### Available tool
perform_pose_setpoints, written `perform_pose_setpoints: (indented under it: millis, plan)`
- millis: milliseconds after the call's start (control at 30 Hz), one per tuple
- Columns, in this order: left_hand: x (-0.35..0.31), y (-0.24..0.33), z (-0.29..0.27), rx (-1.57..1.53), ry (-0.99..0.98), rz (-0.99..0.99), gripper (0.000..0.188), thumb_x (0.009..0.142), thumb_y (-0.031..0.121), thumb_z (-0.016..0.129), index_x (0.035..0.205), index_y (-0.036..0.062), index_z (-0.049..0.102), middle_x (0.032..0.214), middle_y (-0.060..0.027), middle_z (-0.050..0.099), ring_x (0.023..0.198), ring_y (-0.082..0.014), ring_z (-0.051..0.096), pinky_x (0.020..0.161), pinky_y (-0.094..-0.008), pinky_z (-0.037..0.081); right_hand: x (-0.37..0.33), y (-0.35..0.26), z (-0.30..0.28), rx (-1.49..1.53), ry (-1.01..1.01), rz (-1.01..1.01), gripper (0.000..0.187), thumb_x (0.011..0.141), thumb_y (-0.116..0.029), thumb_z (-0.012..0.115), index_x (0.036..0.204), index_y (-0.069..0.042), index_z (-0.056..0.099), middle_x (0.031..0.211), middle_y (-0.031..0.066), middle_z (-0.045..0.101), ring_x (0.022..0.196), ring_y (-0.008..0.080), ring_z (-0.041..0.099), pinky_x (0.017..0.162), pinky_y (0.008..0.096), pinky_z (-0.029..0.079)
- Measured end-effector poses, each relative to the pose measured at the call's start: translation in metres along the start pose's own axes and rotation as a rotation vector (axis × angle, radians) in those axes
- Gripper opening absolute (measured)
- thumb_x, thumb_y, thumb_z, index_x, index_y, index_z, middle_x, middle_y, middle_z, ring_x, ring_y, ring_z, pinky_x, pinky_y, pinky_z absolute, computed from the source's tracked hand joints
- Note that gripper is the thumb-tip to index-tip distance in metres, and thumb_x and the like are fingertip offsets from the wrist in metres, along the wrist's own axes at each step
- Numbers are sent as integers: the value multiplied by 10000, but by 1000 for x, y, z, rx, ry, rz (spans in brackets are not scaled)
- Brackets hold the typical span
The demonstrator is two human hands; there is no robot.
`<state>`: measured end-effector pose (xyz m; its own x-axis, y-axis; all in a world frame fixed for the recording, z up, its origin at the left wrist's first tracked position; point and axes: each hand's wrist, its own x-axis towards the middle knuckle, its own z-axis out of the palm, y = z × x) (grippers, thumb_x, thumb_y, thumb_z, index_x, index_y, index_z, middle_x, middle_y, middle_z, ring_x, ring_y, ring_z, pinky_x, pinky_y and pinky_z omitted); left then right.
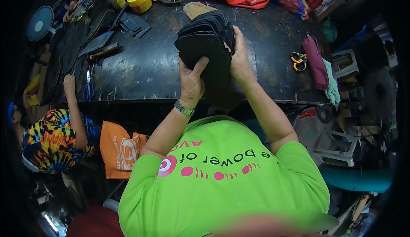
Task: The person stacks black shoe insoles on a workbench, aligns them, and ties the stack with a white string. They then place the tied bundle into a red bag along with other items.
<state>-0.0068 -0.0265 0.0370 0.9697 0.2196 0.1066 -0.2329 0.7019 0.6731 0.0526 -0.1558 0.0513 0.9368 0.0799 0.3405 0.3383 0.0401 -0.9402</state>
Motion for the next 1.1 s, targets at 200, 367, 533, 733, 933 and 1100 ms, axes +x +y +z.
perform_pose_setpoints:
  millis: [200,367,533,733,933,1100]
  plan:
    - [-10,-9,5,88,23,118,537,903,-67,658,1364,116,454,1242,-57,595,1135,-176,588,995,-338,494,-7,0,-26,291,-244,135,1127,812,-376,811,1568,30,80,1447,225,434,1341,291,447,1137,355,317]
    - [-14,-20,9,36,73,96,461,964,-10,605,1377,110,442,1315,-58,548,1204,-166,538,1035,-331,446,-7,-21,-26,23,-363,181,1276,645,-288,902,1583,16,92,1563,193,312,1453,255,302,1188,340,214]
    - [-25,-18,-10,76,-90,64,472,988,-5,537,1425,115,408,1381,-71,507,1291,-171,473,1100,-346,384,2,-43,-39,-139,-326,176,1225,578,-105,849,1576,17,150,1522,167,389,1404,232,373,1163,323,260]
    - [15,30,-56,380,-188,226,477,1063,331,435,1477,97,398,1549,-145,373,1447,-262,351,1192,-430,274,21,-62,-66,-502,-521,-82,1241,548,-145,855,1577,-46,169,1448,220,459,1335,329,465,1127,361,355]
    - [55,15,-43,619,-386,52,646,1059,488,373,1535,55,314,1513,-150,419,1428,-250,364,1190,-364,253,18,-53,-49,-782,-760,-127,1257,563,-206,877,1578,-61,150,1526,264,343,1432,418,318,1203,451,268]
    - [51,8,-32,660,-409,13,753,1023,587,394,1536,43,309,1475,-179,419,1359,-235,434,1141,-339,338,7,-50,-74,-787,-679,-93,1282,557,-282,914,1572,-48,167,1521,263,342,1419,418,335,1205,449,256]
